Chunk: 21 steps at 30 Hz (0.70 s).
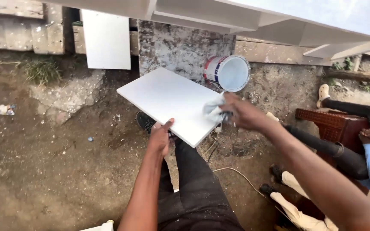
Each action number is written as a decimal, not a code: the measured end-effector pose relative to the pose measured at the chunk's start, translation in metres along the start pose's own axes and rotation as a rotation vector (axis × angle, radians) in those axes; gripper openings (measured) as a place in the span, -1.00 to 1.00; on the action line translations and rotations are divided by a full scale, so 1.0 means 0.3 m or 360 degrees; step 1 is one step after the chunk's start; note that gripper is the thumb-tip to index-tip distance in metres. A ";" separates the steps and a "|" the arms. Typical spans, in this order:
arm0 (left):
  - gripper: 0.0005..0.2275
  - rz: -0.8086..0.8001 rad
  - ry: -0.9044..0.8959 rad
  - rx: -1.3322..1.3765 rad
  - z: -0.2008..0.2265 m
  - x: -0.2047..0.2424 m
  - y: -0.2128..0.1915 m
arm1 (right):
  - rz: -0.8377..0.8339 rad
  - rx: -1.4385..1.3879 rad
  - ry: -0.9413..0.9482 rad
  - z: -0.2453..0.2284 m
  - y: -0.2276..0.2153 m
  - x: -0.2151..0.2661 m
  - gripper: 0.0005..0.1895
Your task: Wiping down various white cabinet panels with a cloth to remove dust or debris.
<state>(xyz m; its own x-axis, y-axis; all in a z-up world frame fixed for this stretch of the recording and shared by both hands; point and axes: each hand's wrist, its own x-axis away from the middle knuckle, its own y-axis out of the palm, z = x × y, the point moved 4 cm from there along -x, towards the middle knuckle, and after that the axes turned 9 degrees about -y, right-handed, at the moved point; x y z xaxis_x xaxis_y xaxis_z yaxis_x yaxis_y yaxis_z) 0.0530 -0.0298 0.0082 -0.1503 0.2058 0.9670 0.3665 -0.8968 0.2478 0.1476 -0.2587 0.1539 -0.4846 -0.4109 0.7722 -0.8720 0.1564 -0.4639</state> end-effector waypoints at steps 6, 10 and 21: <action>-0.40 0.0056 -0.0016 0.0091 -0.084 -0.121 -0.144 | 0.0539 0.0567 0.0177 0.580 0.039 -0.108 -0.61; -0.46 0.0013 -0.0115 0.0213 -0.076 -0.061 -0.127 | 0.0761 0.0061 0.0377 0.374 0.092 -0.048 -0.65; -0.46 0.0004 -0.0199 0.0179 -0.196 -0.251 -0.158 | -0.0368 -0.0578 -0.0005 -0.335 0.105 0.084 -0.57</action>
<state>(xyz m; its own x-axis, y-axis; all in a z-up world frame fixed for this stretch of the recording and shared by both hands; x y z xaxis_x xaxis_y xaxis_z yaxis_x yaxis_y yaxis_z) -0.0070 -0.0259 -0.0799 -0.0360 0.2569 0.9658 0.4681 -0.8495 0.2434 0.1008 -0.1737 0.2023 -0.2740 -0.4750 0.8362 -0.9258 0.3657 -0.0957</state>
